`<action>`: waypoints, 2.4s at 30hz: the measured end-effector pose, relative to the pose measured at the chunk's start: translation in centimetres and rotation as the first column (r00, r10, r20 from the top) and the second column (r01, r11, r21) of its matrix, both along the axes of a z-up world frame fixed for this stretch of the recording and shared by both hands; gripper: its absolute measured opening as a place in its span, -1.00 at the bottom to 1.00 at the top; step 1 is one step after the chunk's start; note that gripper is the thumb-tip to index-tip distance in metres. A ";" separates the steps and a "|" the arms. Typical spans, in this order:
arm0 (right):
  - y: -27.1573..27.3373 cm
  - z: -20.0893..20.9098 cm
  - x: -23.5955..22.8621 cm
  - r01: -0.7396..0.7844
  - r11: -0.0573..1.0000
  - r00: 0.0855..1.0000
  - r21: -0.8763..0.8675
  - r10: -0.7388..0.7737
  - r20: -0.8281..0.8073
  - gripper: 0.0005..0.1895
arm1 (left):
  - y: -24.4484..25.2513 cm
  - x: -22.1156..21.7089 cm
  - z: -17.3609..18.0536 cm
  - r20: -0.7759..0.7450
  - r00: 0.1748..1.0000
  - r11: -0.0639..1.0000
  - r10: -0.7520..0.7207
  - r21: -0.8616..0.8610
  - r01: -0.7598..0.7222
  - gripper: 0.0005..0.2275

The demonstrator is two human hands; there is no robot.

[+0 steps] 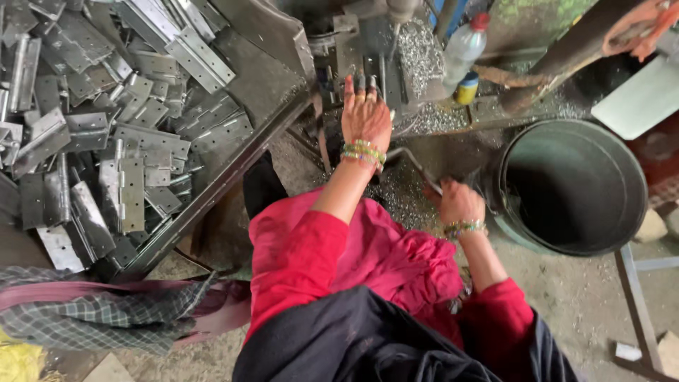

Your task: The person operates a drill press to process metal hinge plates. They pick up a plate from a bin, position it under the drill, and activate the machine using a foot pedal. After drilling, the person removes the plate and places it into a bucket.

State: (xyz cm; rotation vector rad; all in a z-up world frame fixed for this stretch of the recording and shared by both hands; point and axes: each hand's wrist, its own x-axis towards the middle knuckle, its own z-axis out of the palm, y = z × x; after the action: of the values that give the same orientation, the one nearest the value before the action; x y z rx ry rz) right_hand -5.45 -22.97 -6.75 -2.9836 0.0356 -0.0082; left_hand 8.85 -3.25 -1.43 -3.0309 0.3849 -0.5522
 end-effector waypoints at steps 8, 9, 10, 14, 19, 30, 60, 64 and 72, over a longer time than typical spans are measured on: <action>-0.1 5.4 2.9 -0.017 0.996 0.998 -0.085 0.011 -0.068 -0.46 | -0.4 1.4 0.4 0.093 0.993 0.998 0.067 -0.012 -0.066 -0.50; -0.2 4.9 3.3 -0.007 0.996 0.998 -0.084 0.002 -0.068 -0.46 | -0.7 1.9 1.0 0.073 0.995 0.996 0.071 0.039 -0.074 -0.53; -0.5 3.8 3.0 -0.001 0.996 0.997 -0.084 -0.006 -0.083 -0.45 | -1.0 1.6 1.0 0.037 0.996 0.993 0.079 0.089 -0.082 -0.56; -1.0 -1.8 0.6 0.086 0.996 0.970 0.032 -0.076 -0.229 -0.37 | -0.8 2.2 0.6 -0.147 0.987 0.996 0.069 0.074 -0.058 -0.67; -0.5 -1.5 0.6 0.031 0.998 0.997 0.050 -0.028 -0.066 -0.42 | -1.1 2.1 0.4 0.033 0.996 0.997 0.080 0.014 -0.081 -0.58; 0.0 -0.6 -0.1 0.130 0.991 0.971 -0.040 -0.136 -0.196 -0.40 | -1.6 1.5 1.3 -0.132 0.990 0.994 0.044 0.101 -0.030 -0.69; 1.5 6.2 0.7 0.052 0.995 0.987 -0.081 -0.063 -0.147 -0.41 | -1.7 0.0 1.8 -0.082 0.995 0.961 0.059 0.273 -0.035 -0.70; 2.0 4.9 -0.9 0.125 0.991 0.977 0.039 -0.116 -0.179 -0.45 | -1.8 0.8 1.2 0.033 0.998 0.985 0.044 0.166 -0.049 -0.70; -0.6 -2.4 0.6 0.124 0.989 0.968 0.076 -0.104 -0.227 -0.43 | -2.0 1.8 0.3 -0.121 0.989 0.988 0.083 0.140 -0.066 -0.67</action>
State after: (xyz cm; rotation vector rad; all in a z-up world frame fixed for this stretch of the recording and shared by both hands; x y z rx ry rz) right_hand -4.89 -23.56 -9.19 -2.8730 0.2285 0.3068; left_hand 10.65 -5.27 -1.14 -2.9426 0.2982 -0.3167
